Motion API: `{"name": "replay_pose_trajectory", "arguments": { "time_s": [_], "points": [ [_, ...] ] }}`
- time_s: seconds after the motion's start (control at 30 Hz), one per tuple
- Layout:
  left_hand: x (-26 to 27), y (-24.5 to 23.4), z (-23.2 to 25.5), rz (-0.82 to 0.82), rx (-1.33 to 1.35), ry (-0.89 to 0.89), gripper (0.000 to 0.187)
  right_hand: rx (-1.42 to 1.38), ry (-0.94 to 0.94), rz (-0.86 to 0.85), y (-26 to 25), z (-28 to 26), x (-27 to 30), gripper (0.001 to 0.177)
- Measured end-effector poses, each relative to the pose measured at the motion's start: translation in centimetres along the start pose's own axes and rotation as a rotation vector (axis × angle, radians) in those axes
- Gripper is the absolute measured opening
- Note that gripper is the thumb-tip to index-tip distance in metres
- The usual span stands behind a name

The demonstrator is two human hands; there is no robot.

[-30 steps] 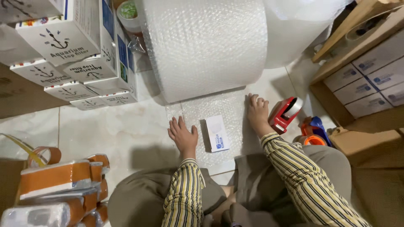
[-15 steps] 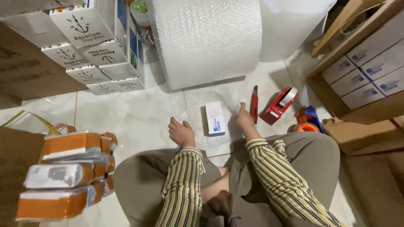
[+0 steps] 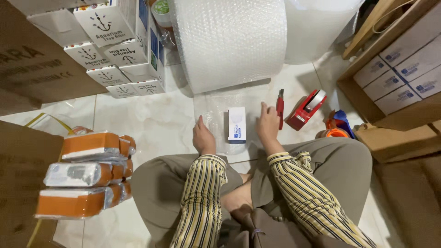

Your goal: The person sits on the floor and wraps small white boxes in bubble wrap. They cut a piece of bubble wrap, wrap the box, and then use a handheld tape dispenser to secure the wrapping. The process is repeated for a second box.

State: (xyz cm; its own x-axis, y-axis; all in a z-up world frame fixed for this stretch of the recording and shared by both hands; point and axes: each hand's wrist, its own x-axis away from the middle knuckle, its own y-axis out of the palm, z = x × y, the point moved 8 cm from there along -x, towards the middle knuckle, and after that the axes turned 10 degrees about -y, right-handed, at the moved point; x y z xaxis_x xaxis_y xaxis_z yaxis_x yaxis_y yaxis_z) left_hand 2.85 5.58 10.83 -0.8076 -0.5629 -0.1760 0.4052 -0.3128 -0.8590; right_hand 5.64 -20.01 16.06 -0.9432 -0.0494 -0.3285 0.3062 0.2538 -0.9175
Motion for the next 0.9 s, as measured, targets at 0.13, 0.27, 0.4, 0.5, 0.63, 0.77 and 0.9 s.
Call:
{"name": "replay_pose_trajectory", "arguments": {
  "time_s": [0.13,0.27,0.4,0.5,0.63,0.77,0.9],
  "points": [
    [-0.5,4.4,-2.1,-0.145,-0.093,-0.065,0.032,-0.209,-0.152,0.041,1.3,-4.9,1.2,0.04],
    [-0.2,3.3,-0.7,-0.143,-0.096,-0.005,0.031,-0.304,-0.005,-0.33,3.7,-6.9,3.4,0.073],
    [0.5,0.1,1.2,-0.145,-0.125,0.068,0.037,-0.479,0.184,-0.496,5.7,-5.3,3.4,0.094],
    [0.1,0.8,0.8,-0.09,-0.18,0.05,0.038,-0.729,0.486,-0.425,5.4,-2.0,3.2,0.089],
    [0.0,1.6,0.4,-0.115,-0.132,0.043,0.039,-1.142,0.76,-0.24,9.8,2.9,3.3,0.08],
    [0.6,4.0,-1.4,-0.366,-0.244,-0.074,0.026,-1.316,0.782,-0.064,10.3,4.5,2.4,0.089],
    [0.6,2.7,-1.3,-0.458,-0.318,-0.061,0.017,-1.136,0.784,-0.029,12.6,5.6,2.6,0.094]
  ]
}}
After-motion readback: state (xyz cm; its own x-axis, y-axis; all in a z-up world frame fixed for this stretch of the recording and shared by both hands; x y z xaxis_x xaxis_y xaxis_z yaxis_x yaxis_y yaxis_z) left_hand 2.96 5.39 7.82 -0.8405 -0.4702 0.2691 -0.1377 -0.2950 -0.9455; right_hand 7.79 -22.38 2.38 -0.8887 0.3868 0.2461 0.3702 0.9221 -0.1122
